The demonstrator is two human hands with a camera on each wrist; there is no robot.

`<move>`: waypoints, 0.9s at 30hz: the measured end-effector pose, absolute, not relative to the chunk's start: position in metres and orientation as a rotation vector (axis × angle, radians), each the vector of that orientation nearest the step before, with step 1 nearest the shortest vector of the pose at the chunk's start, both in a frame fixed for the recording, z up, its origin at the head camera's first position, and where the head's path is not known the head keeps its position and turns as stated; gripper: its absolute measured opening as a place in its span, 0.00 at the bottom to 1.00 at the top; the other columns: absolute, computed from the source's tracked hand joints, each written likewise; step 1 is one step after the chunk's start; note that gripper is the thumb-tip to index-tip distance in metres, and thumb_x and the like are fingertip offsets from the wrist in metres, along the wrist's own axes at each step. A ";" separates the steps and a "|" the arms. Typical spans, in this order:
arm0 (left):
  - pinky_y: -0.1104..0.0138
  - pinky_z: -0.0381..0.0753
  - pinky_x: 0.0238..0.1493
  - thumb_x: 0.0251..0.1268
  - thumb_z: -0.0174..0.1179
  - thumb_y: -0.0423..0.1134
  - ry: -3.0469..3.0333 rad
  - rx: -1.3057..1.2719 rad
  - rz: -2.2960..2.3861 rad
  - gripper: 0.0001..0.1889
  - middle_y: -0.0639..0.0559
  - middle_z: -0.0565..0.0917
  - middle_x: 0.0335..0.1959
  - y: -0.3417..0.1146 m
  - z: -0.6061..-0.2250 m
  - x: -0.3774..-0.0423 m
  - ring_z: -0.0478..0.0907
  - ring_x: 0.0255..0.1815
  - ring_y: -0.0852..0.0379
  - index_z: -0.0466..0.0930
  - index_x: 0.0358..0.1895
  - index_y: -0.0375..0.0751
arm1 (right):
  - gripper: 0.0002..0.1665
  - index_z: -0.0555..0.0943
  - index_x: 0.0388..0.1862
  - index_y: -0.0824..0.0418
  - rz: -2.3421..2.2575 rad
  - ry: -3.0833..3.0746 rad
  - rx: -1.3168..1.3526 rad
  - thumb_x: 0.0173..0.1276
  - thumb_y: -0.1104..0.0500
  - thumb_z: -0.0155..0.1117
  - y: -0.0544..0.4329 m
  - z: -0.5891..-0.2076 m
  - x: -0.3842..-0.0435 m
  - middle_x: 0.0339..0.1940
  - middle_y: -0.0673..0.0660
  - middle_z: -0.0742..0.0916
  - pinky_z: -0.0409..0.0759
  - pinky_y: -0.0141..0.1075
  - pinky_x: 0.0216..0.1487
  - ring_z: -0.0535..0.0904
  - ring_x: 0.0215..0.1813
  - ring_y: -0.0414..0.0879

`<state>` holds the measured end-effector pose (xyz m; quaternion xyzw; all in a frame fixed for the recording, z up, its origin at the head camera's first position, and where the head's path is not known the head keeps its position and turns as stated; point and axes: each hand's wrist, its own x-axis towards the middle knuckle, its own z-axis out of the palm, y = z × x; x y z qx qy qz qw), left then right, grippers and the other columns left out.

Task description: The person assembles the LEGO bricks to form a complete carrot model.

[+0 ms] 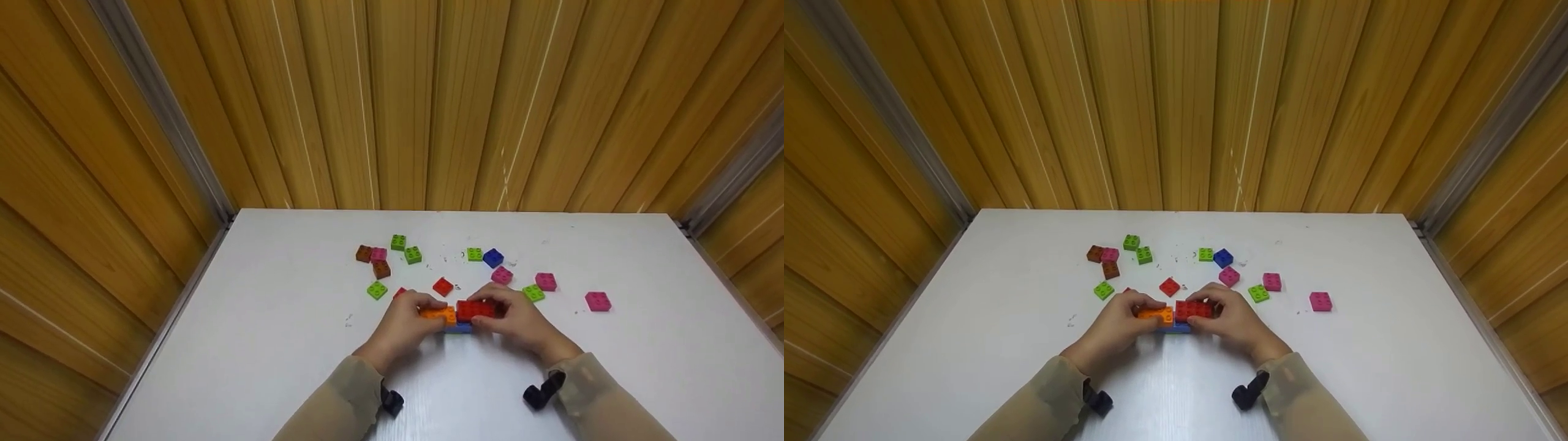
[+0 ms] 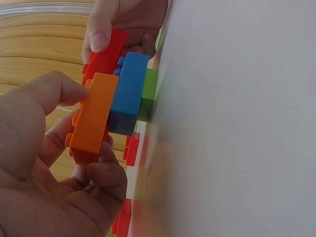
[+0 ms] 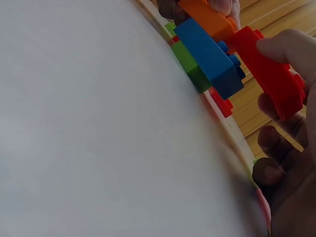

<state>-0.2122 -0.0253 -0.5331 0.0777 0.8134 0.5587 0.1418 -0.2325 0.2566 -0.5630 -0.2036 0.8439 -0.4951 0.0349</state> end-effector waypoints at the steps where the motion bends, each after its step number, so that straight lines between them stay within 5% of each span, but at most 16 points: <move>1: 0.58 0.88 0.70 0.73 0.77 0.41 2.347 0.219 1.606 0.12 0.54 0.86 0.58 -0.025 -0.535 -0.211 0.80 0.60 0.54 0.96 0.56 0.55 | 0.18 0.92 0.61 0.44 -1.511 2.594 -0.628 0.74 0.53 0.82 0.257 -0.565 -0.231 0.60 0.50 0.91 0.79 0.28 0.65 0.81 0.61 0.41; 14: 0.56 0.89 0.71 0.73 0.76 0.42 2.347 0.199 1.589 0.10 0.54 0.86 0.56 -0.025 -0.531 -0.215 0.79 0.61 0.52 0.96 0.54 0.58 | 0.20 0.93 0.63 0.41 -1.401 2.645 -0.629 0.74 0.48 0.82 0.256 -0.560 -0.230 0.60 0.48 0.91 0.79 0.29 0.66 0.82 0.61 0.42; 22: 0.57 0.89 0.68 0.74 0.75 0.44 2.324 0.216 1.611 0.11 0.53 0.86 0.58 -0.026 -0.533 -0.214 0.79 0.62 0.50 0.96 0.55 0.58 | 0.28 0.89 0.72 0.48 -1.383 2.649 -0.607 0.75 0.49 0.81 0.252 -0.554 -0.226 0.66 0.51 0.90 0.80 0.30 0.66 0.81 0.63 0.47; 27: 0.57 0.89 0.70 0.74 0.75 0.43 2.357 0.223 1.592 0.11 0.54 0.87 0.57 -0.024 -0.535 -0.215 0.80 0.62 0.52 0.96 0.55 0.57 | 0.21 0.91 0.66 0.45 -1.442 2.606 -0.662 0.77 0.50 0.80 0.247 -0.557 -0.225 0.64 0.50 0.90 0.77 0.27 0.72 0.82 0.67 0.44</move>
